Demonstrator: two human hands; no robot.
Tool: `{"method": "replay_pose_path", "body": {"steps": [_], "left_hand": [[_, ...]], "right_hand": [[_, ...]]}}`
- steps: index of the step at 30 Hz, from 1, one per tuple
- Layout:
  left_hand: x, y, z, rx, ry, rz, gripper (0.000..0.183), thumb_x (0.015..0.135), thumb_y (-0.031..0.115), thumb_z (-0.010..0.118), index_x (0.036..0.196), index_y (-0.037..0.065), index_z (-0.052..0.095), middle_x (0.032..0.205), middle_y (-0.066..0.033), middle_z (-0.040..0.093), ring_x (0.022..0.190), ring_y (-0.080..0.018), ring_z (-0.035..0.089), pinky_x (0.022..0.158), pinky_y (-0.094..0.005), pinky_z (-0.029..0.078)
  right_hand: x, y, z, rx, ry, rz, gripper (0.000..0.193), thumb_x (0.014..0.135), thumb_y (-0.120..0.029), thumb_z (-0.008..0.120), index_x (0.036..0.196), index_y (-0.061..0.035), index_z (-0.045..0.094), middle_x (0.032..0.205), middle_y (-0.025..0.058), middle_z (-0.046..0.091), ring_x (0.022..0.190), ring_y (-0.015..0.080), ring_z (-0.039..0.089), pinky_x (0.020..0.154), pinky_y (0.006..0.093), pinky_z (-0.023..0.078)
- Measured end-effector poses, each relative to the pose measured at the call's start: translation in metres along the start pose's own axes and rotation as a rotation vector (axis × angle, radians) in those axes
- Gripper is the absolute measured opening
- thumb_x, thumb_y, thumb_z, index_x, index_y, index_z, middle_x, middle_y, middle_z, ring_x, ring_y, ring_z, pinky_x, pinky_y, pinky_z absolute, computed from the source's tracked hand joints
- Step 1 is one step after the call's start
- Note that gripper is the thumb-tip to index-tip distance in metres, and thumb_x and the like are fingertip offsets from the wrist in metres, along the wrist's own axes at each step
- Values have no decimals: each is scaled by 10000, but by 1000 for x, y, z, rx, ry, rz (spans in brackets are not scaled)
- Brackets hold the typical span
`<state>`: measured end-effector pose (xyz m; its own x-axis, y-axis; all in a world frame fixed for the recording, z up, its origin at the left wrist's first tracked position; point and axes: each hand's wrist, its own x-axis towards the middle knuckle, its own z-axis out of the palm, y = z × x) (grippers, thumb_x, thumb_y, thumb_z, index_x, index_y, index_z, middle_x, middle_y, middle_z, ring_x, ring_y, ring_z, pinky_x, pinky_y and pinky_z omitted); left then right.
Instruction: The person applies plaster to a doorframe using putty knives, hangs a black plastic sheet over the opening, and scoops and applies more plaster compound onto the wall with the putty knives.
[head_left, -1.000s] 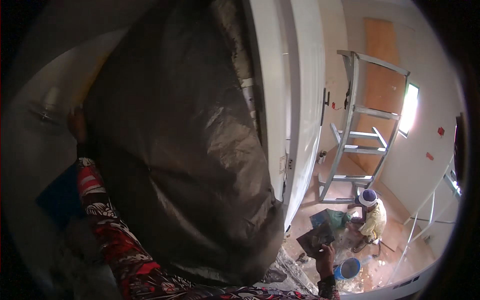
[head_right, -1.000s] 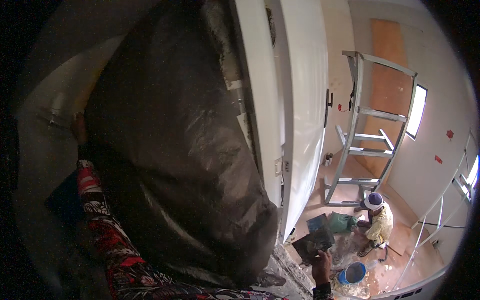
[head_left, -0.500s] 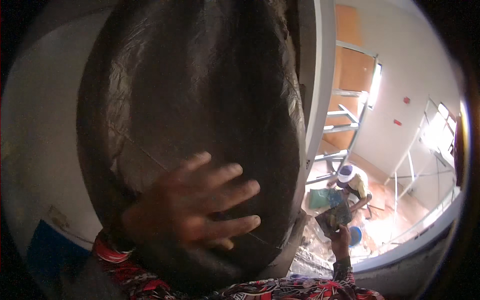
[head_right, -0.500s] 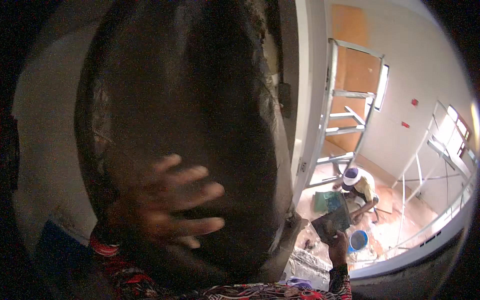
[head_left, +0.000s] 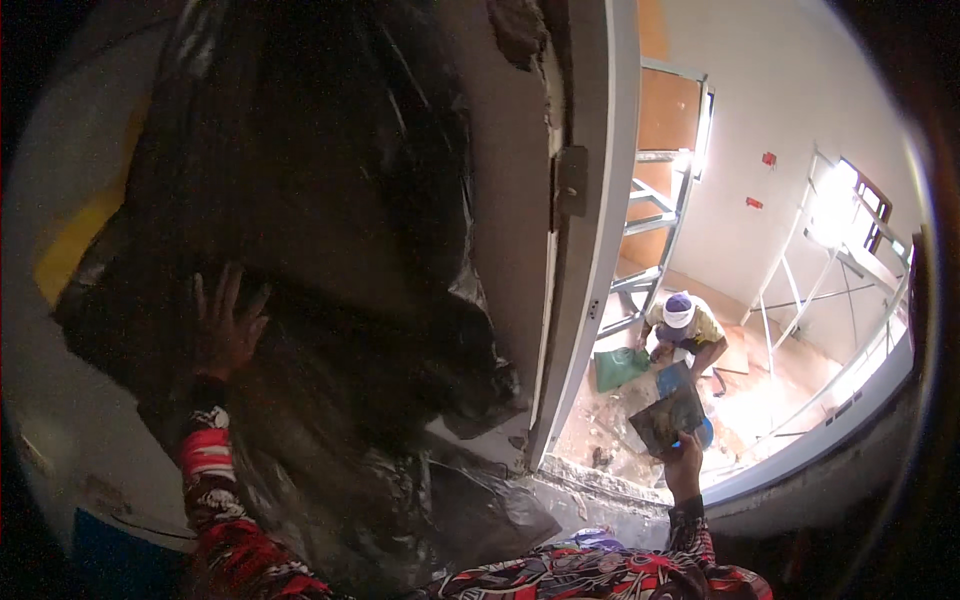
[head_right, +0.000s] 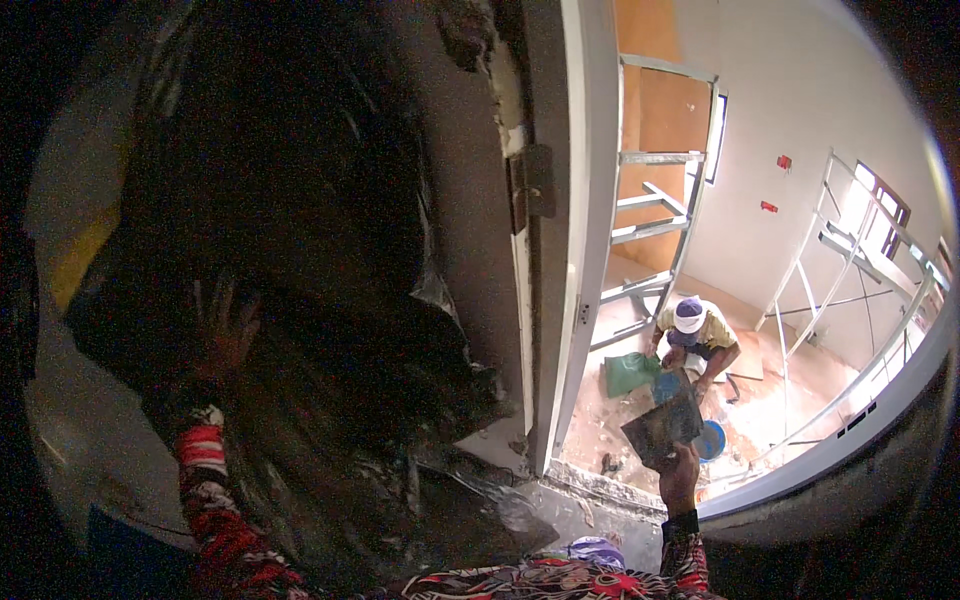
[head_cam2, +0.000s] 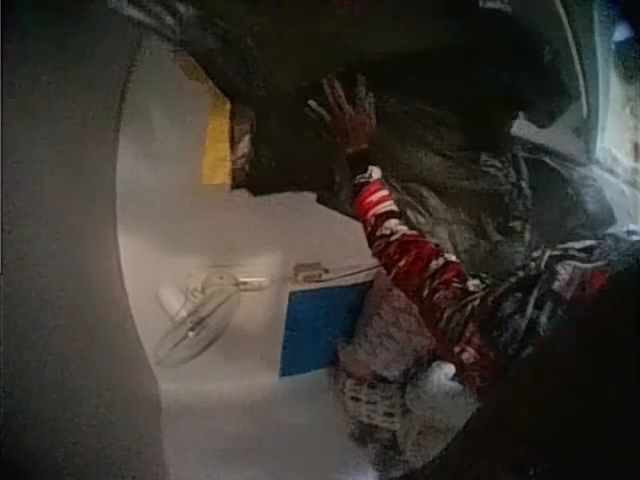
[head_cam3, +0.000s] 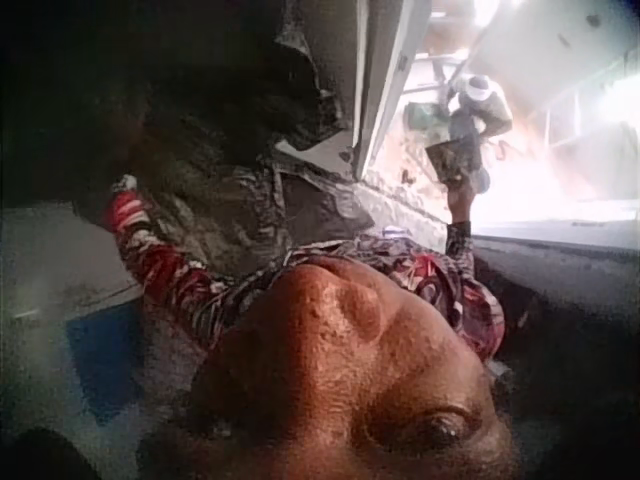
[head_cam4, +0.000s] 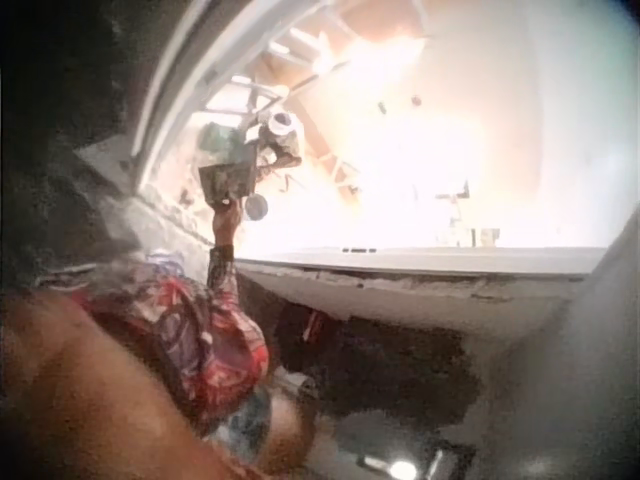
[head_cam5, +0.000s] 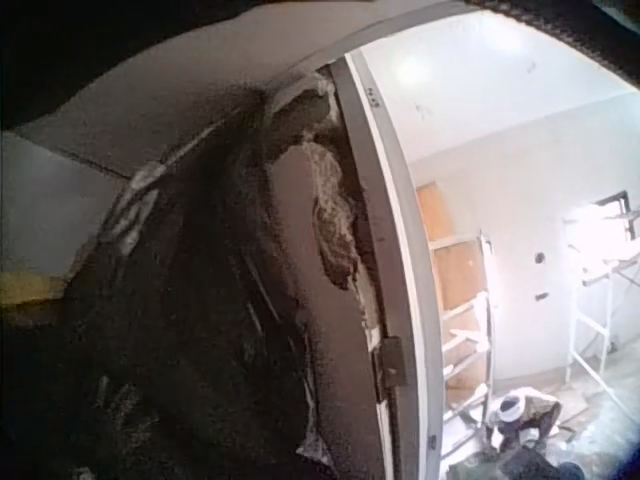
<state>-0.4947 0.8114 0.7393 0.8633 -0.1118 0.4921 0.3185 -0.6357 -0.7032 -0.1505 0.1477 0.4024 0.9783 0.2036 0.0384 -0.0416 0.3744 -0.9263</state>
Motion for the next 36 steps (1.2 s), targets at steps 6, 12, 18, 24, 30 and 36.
{"method": "replay_pose_path", "body": {"steps": [6,12,18,24,30,36], "left_hand": [[-32,48,111,-116,-78,-466,452,915,312,629,1331,149,560,1451,-192,417,1339,-379,395,1106,-628,249],[-82,177,116,-594,190,-1081,443,946,286,590,1345,101,532,1427,-185,448,1303,-359,431,1087,-562,302],[-45,279,96,-1042,491,-1347,437,977,260,551,1358,53,504,1403,-177,479,1266,-338,466,1069,-497,356],[-11,324,46,-1305,717,-1470,414,1008,215,526,1348,-20,496,1353,-181,529,1236,-308,496,1044,-424,403],[2,255,-13,-799,728,-1194,345,998,214,550,1258,-13,533,1239,-191,557,1159,-334,520,977,-445,411],[60,183,-34,-719,836,-1026,340,993,229,561,1245,1,558,1211,-179,592,1137,-336,549,963,-465,429]], "right_hand": [[-7,17,-3,-126,50,-114,283,808,-50,678,1072,-17,583,1077,122,583,1009,298,599,788,411,568],[-14,5,3,-635,-106,-210,322,801,-131,661,1103,-57,576,1060,114,591,986,299,616,792,424,545],[-14,-3,18,287,45,144,393,731,-26,703,1095,-51,558,1085,124,581,1048,335,571,831,453,543],[-10,1,-5,187,61,101,274,897,-162,533,1159,-81,548,1076,86,635,941,264,678,725,443,607],[2,16,-24,-423,-21,-296,264,867,-153,567,1120,-77,557,1065,84,608,917,275,661,673,453,621],[12,5,6,-156,-26,-64,278,835,-110,611,1099,-31,575,1067,79,582,972,268,613,765,398,602]]}}
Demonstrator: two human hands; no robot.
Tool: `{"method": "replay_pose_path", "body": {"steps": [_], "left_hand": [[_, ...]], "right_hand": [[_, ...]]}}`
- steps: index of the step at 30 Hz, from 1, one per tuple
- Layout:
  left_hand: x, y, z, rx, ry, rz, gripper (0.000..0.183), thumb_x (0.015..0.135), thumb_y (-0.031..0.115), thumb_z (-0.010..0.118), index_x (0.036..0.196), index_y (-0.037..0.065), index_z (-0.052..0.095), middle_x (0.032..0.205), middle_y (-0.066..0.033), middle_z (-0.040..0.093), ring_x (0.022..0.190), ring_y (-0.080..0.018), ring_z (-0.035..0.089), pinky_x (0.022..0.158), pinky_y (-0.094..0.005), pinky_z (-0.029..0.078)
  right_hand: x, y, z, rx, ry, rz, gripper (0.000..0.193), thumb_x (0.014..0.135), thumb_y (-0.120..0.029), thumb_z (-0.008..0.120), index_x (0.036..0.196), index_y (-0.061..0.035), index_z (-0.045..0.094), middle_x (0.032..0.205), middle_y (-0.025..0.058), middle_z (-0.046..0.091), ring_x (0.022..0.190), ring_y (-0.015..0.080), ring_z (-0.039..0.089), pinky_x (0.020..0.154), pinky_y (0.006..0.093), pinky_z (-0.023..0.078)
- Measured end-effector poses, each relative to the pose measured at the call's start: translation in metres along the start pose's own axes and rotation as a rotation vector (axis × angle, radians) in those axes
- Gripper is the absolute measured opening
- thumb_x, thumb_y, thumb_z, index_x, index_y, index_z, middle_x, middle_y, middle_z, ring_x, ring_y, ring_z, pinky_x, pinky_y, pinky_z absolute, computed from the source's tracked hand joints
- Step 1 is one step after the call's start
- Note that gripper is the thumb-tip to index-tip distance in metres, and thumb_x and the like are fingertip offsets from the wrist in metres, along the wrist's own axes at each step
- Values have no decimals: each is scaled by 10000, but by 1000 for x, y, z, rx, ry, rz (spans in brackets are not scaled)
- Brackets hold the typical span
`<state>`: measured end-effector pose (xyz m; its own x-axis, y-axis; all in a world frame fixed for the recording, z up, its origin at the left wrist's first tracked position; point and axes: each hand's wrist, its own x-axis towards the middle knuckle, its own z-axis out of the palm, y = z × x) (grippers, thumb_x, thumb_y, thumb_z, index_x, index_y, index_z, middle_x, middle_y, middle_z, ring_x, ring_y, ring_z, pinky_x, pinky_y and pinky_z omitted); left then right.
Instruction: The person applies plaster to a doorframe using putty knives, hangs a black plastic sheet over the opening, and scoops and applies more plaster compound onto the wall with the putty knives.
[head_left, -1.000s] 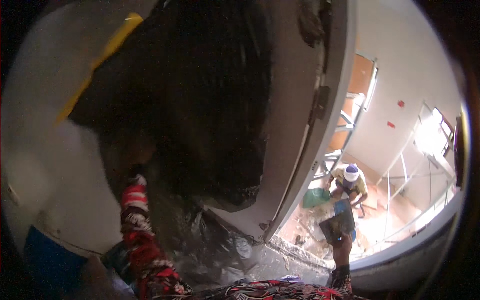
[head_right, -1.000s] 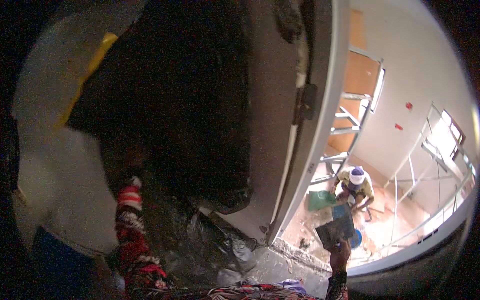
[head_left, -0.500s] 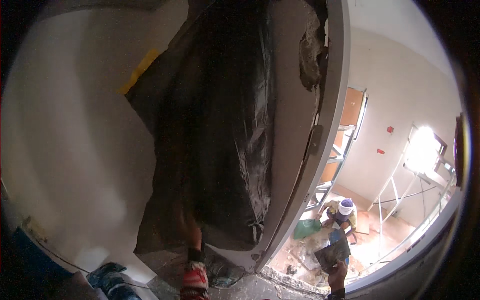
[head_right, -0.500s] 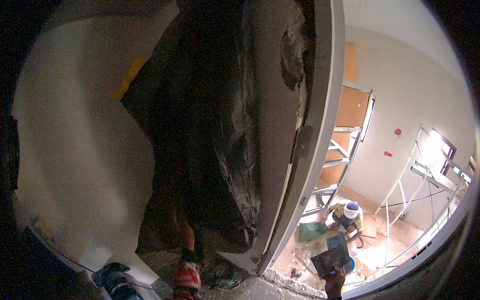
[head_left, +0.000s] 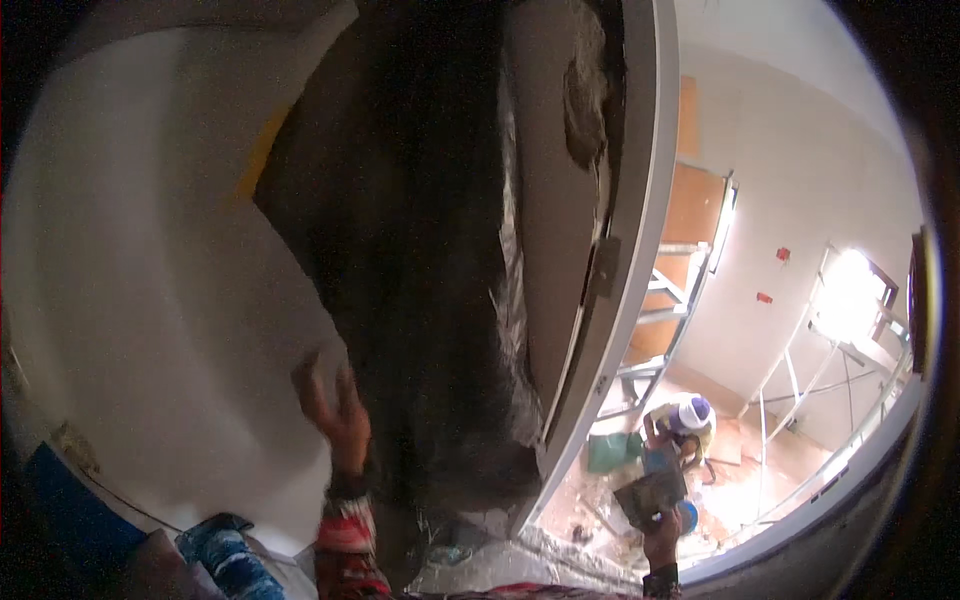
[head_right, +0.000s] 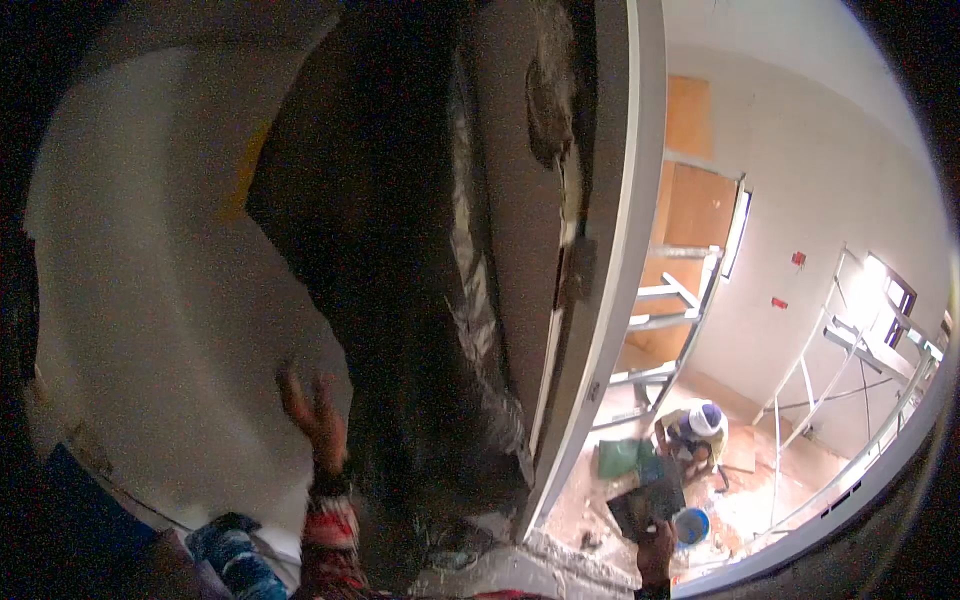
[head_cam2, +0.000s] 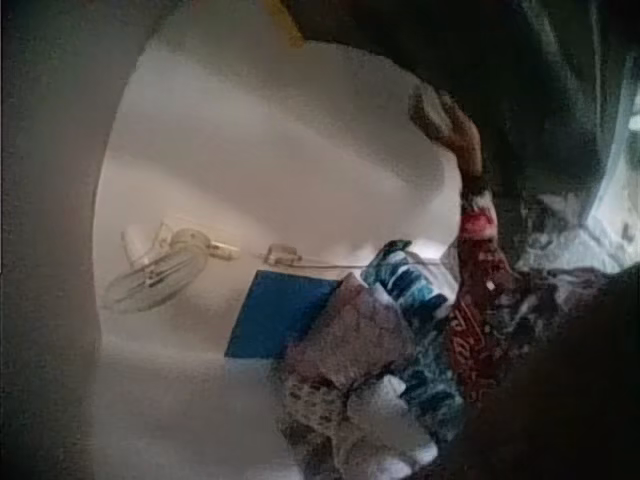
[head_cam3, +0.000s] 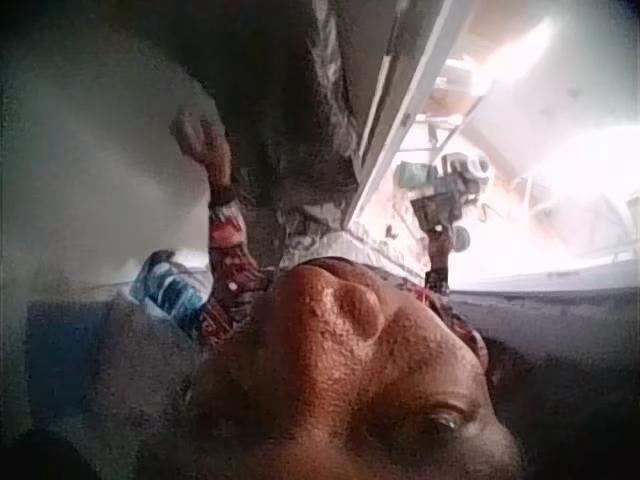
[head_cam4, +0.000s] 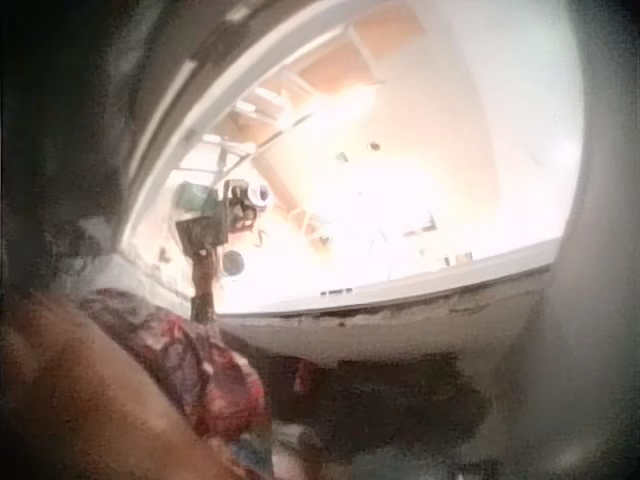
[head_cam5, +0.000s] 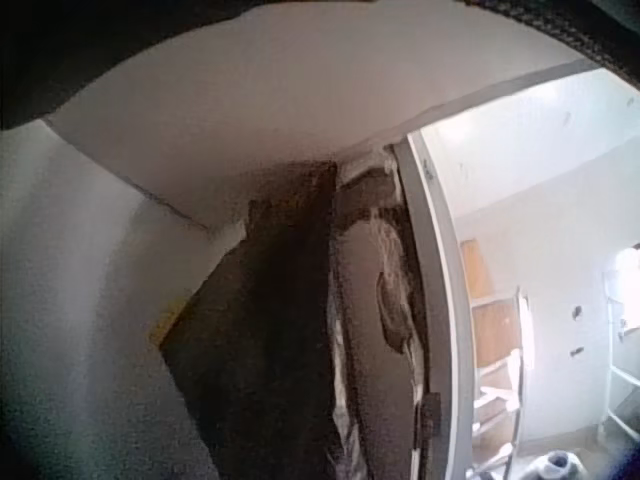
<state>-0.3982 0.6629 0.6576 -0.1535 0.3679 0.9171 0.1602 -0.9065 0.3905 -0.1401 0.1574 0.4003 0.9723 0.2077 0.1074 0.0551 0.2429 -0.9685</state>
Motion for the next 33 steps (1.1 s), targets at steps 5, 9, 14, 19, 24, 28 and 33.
{"method": "replay_pose_path", "body": {"steps": [5,9,14,19,24,28,33], "left_hand": [[236,107,73,6,164,574,405,967,305,605,1271,38,580,1200,-162,639,1094,-322,611,924,-401,490],[379,180,145,-110,208,649,400,893,419,614,987,37,687,976,-197,698,915,-381,672,796,-473,513],[403,272,171,11,-144,294,579,849,556,596,956,-1,712,992,-220,701,979,-392,666,866,-482,508],[456,262,236,155,-25,439,508,837,502,605,978,30,725,1013,-230,690,984,-410,658,869,-484,509],[510,222,257,40,-52,438,404,856,403,600,993,41,714,1046,-208,685,995,-419,643,864,-481,508],[480,219,262,51,34,468,370,899,362,556,1005,35,693,1053,-206,678,992,-424,633,848,-487,501],[481,180,231,180,112,524,378,920,369,533,1013,38,689,1052,-220,671,985,-435,626,841,-494,493]], "right_hand": [[7,26,-22,-712,-7,-341,282,845,-101,598,1118,-32,578,1063,99,622,1002,293,622,804,391,578],[10,22,0,155,3,9,269,869,-108,565,1133,-57,563,1101,101,627,955,292,654,749,459,595],[-18,4,-16,386,160,155,268,880,-127,558,1142,-72,541,1072,86,602,926,283,663,704,450,606],[-22,26,-31,76,113,-56,282,900,-151,538,1172,-81,513,1113,77,564,933,281,672,680,418,616],[-20,1,-5,443,95,130,302,891,-143,535,1187,-87,519,1116,79,607,932,274,681,679,421,620],[-22,10,-25,437,184,123,305,888,-139,530,1190,-92,525,1083,80,630,917,254,685,668,429,626],[-16,14,-19,440,122,142,318,883,-143,548,1197,-95,528,1074,80,635,908,254,686,668,435,626]]}}
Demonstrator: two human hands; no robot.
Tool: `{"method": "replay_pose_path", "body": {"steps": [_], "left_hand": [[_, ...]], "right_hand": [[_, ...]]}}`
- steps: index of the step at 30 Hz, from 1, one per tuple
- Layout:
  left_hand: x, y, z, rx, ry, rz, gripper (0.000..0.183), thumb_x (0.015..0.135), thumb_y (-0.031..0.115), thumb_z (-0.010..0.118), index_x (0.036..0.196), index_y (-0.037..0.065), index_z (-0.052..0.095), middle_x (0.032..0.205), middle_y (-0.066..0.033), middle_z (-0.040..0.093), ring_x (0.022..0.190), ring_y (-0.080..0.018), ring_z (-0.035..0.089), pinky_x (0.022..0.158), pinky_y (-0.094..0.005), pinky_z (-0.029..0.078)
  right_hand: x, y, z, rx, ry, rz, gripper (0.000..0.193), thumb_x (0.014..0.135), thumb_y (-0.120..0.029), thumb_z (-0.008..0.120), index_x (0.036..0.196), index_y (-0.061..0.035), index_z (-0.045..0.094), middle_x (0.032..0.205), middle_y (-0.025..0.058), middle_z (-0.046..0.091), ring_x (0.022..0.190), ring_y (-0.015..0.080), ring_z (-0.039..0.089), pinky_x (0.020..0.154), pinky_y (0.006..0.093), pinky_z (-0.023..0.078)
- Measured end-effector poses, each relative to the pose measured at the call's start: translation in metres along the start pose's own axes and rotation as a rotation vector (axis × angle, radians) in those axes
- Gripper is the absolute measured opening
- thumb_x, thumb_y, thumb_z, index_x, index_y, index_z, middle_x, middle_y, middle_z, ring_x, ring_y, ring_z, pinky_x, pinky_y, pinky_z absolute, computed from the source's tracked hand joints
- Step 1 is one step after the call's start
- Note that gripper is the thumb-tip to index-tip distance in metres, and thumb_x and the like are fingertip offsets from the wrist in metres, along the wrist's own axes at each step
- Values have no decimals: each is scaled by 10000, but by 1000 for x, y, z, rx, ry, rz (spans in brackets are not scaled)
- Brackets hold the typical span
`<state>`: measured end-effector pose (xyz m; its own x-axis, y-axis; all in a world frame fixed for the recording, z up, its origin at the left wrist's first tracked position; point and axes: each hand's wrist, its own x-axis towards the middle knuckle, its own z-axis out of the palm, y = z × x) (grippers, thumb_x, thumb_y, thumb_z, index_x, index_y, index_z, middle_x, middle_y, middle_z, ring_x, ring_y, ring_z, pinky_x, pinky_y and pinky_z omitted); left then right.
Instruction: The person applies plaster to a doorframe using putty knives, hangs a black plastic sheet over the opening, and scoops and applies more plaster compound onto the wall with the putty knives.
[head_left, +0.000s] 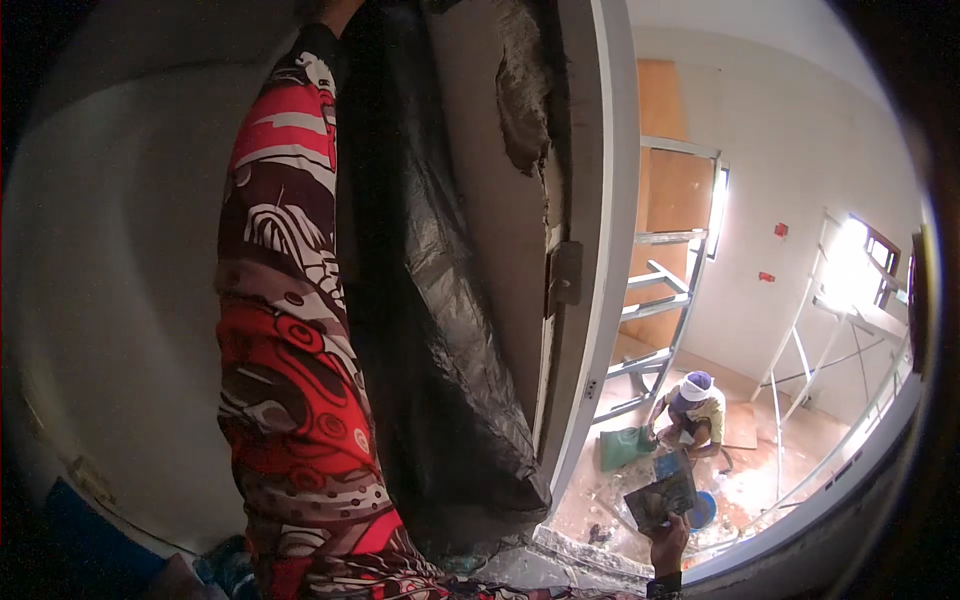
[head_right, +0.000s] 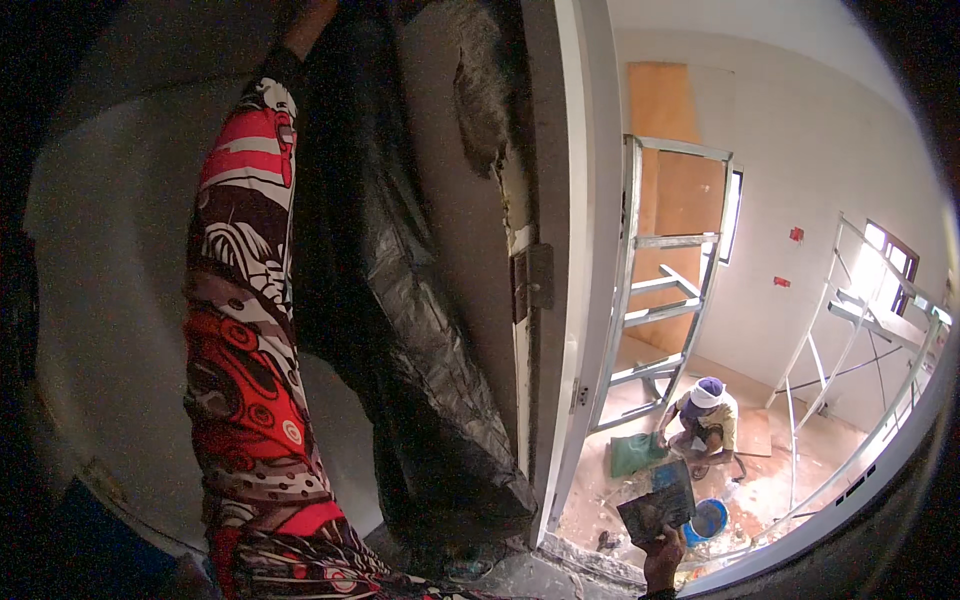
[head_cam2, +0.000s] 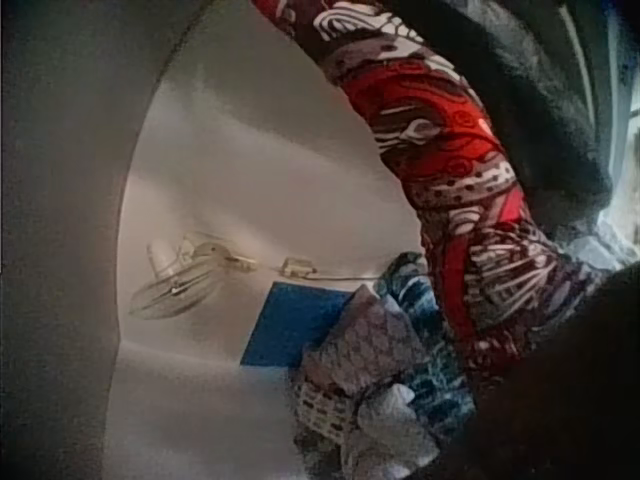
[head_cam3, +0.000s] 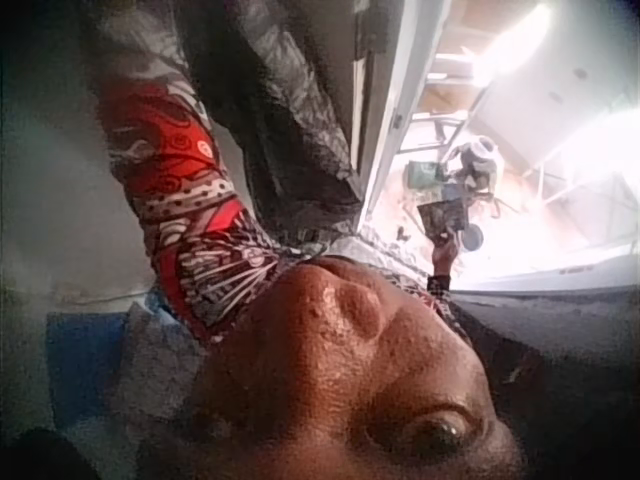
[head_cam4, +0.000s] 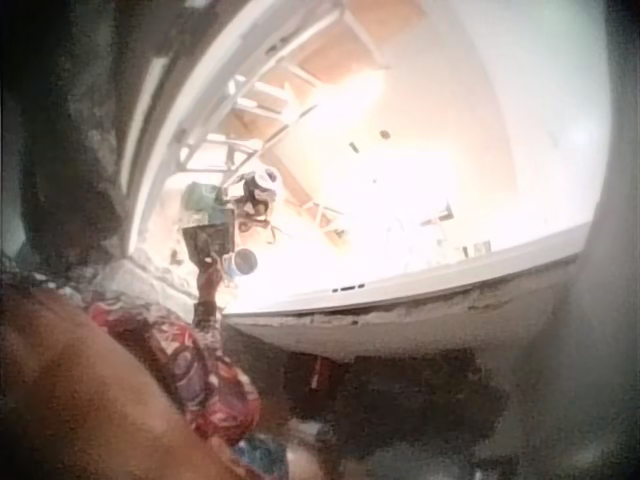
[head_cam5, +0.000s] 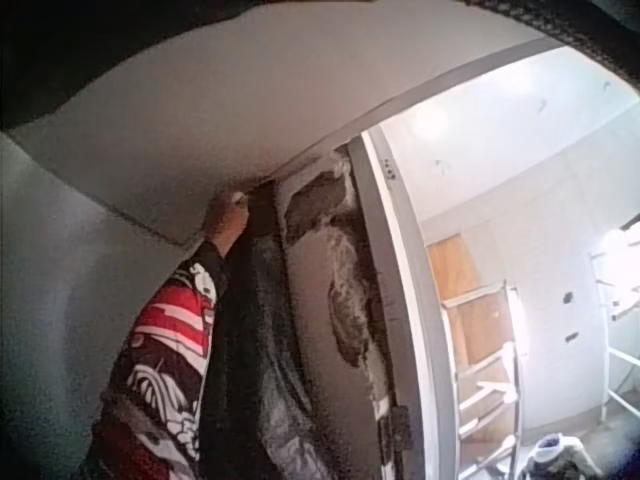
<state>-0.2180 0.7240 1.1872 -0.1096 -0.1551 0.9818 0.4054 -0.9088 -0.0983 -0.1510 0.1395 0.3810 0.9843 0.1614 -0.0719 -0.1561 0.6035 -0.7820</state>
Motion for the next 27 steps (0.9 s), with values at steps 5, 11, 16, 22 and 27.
{"method": "replay_pose_path", "body": {"steps": [5,11,16,22,27], "left_hand": [[-38,-26,11,32,76,-101,328,898,308,584,970,1,675,970,-287,653,977,-439,620,814,-496,494],[-74,-131,15,-44,-285,-340,449,951,455,531,1177,89,659,1183,-173,649,1083,-365,616,902,-470,496],[-95,-125,21,19,-302,-407,412,929,481,506,1160,190,684,1227,-157,635,1104,-375,612,918,-515,488],[-120,-154,23,120,-274,-253,436,944,434,526,1289,171,572,1270,-140,611,1131,-383,591,954,-518,474],[-138,-144,32,54,-245,-302,489,935,393,567,1313,90,501,1232,-169,594,1091,-383,590,937,-497,467]], "right_hand": [[3,4,-6,-23,46,-56,339,879,-144,557,1213,-91,520,1116,88,620,928,277,681,683,447,621],[7,15,2,-5,-11,20,372,874,-138,554,1240,-98,507,1172,108,600,962,306,675,667,471,619],[-10,2,6,35,28,9,370,864,-137,548,1229,-91,514,1139,104,624,954,314,680,630,481,620],[0,36,-29,-477,-59,-307,323,862,-127,547,1183,-94,537,1068,88,629,861,303,675,649,432,602],[-19,4,-10,-758,45,-513,237,858,-104,586,1094,-82,591,1017,76,616,779,282,630,624,372,544]]}}
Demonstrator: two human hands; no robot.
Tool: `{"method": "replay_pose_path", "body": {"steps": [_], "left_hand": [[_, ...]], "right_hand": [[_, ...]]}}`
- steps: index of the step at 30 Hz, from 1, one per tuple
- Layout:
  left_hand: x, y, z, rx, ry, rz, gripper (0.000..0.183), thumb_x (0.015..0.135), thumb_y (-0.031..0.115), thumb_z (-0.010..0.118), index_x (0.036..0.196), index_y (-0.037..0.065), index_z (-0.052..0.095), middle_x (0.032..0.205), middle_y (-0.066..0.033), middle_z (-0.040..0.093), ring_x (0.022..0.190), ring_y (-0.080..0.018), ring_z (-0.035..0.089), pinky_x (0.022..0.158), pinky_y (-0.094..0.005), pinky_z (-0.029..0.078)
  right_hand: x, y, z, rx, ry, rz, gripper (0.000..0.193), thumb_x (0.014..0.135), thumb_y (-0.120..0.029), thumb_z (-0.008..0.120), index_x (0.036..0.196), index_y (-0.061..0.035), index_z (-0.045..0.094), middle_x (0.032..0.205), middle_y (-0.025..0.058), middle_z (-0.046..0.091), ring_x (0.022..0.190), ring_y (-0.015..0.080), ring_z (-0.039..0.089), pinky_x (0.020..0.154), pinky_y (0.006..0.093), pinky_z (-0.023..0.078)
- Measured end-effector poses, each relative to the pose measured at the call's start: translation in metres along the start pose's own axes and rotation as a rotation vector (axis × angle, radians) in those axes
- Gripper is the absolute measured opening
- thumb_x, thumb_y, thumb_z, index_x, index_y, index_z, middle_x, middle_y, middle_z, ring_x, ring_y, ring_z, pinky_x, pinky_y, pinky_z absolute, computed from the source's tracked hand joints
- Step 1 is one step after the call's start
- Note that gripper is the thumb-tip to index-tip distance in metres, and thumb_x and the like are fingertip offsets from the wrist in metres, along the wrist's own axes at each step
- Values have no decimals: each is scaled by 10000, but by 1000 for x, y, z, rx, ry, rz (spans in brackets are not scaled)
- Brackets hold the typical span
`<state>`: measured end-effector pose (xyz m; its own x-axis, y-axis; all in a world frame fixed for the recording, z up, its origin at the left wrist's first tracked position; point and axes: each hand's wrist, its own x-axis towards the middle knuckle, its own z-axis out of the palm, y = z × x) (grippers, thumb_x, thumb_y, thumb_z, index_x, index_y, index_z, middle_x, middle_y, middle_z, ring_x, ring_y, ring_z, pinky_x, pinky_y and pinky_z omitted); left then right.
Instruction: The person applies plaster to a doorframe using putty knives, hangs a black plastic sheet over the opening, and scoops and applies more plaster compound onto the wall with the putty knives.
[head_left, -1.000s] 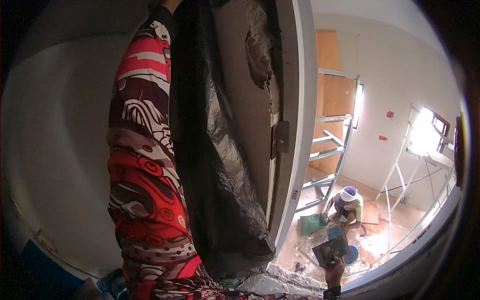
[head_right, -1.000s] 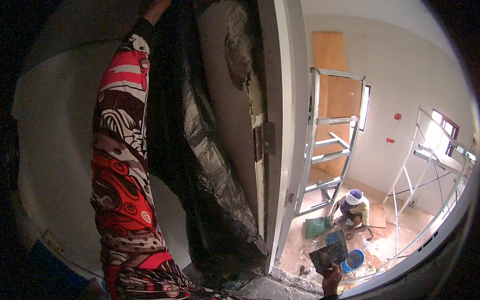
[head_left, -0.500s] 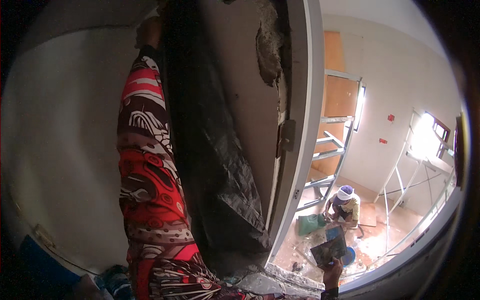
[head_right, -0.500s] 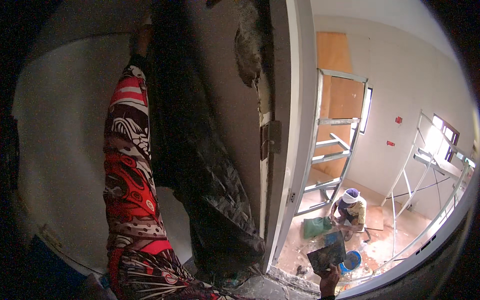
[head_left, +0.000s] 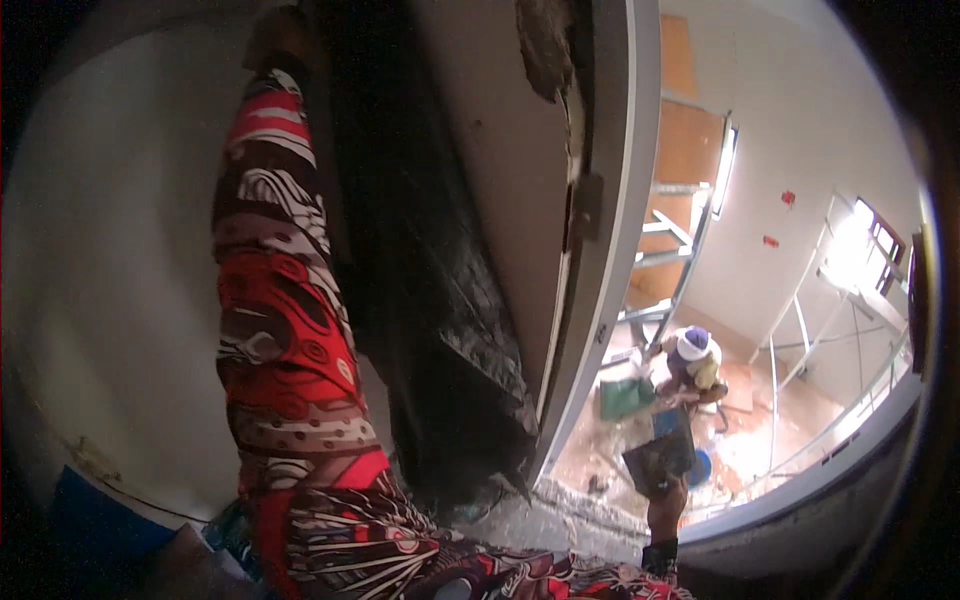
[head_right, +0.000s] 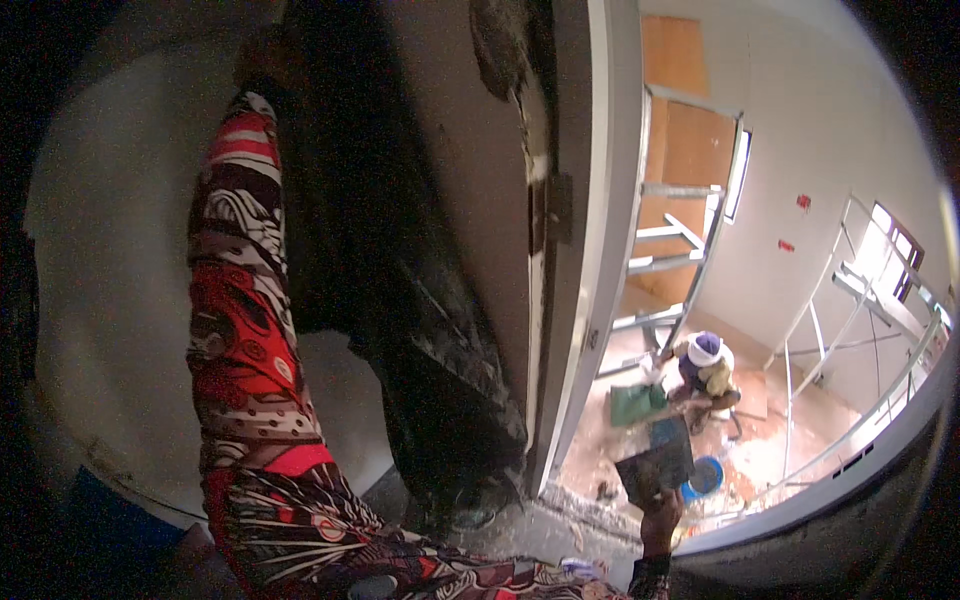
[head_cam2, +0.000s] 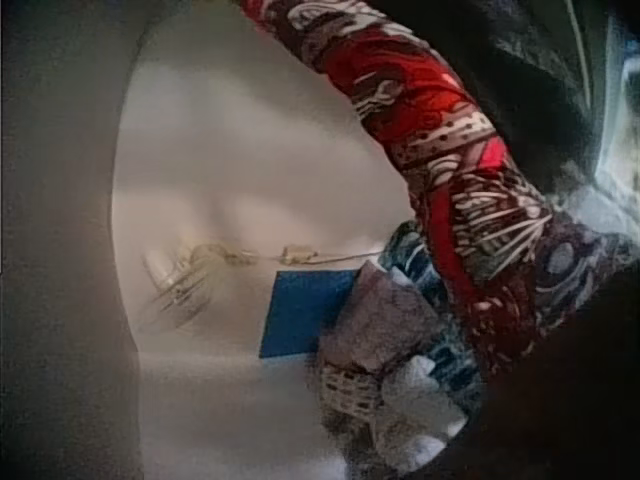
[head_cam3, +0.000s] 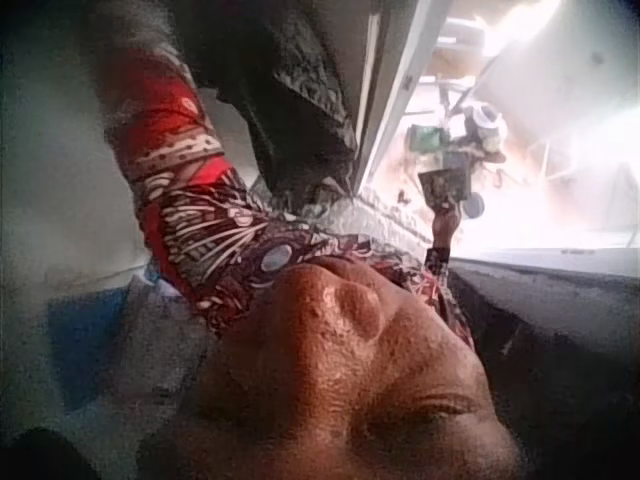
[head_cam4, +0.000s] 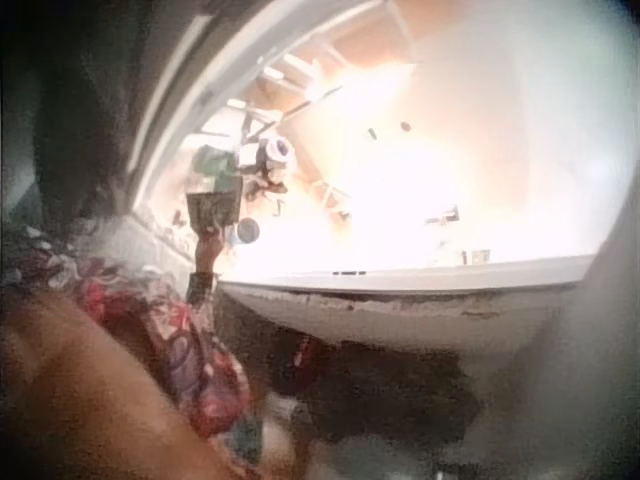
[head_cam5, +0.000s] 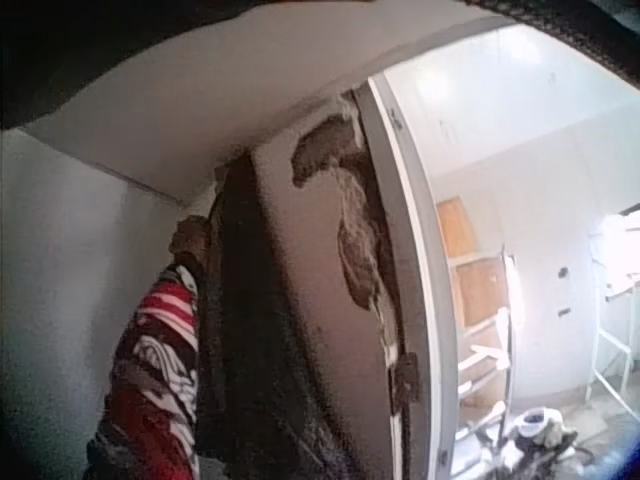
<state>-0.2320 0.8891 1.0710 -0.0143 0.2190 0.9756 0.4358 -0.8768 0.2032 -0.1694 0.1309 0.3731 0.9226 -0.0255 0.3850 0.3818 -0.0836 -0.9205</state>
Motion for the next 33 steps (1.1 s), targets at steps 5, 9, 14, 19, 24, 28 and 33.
{"method": "replay_pose_path", "body": {"steps": [5,9,14,19,24,28,33], "left_hand": [[-10,10,-26,-98,87,8,433,907,373,599,1184,42,559,1142,-219,603,1046,-392,602,890,-489,475],[-83,43,-66,-276,398,222,405,884,358,624,1080,4,605,1070,-258,611,1010,-400,612,852,-482,482],[-381,161,-179,-633,13,-77,398,981,270,586,1279,13,530,1267,-179,534,1120,-291,569,957,-407,459],[-636,246,-214,-1055,-1091,-998,335,998,324,549,1108,18,630,1053,-120,666,925,-246,656,812,-380,523],[-695,287,-212,-1442,-1186,-1503,388,965,312,624,1237,36,594,1071,-87,678,971,-209,653,781,-351,527],[-715,301,-199,-1563,-842,-1615,185,923,289,686,914,111,638,854,-5,656,797,-142,641,602,-270,490],[-706,331,-200,-1216,-859,-1642,244,900,245,713,751,136,554,631,27,556,579,-85,563,482,-244,413]], "right_hand": [[-2,-3,3,-520,-160,-256,216,877,-135,601,1083,-67,609,1044,73,623,867,247,627,653,381,560],[0,-27,10,671,-65,625,221,889,-130,586,1098,-62,604,1107,68,622,936,238,628,714,395,592],[-7,-10,-3,61,-322,251,242,879,-93,573,1112,-43,618,1111,83,637,925,225,643,752,336,559],[15,-58,33,867,-499,807,327,859,-80,563,1159,46,596,1150,127,646,997,254,644,866,373,527],[32,-91,39,952,-826,884,383,895,-94,565,1237,77,548,1173,155,649,1029,261,656,909,395,533],[46,-83,35,951,-989,910,381,898,-79,573,1248,69,544,1209,148,635,1080,257,632,949,407,507],[61,-71,22,973,-1125,934,372,903,-68,573,1248,68,544,1210,140,637,1068,259,634,941,400,506]]}}
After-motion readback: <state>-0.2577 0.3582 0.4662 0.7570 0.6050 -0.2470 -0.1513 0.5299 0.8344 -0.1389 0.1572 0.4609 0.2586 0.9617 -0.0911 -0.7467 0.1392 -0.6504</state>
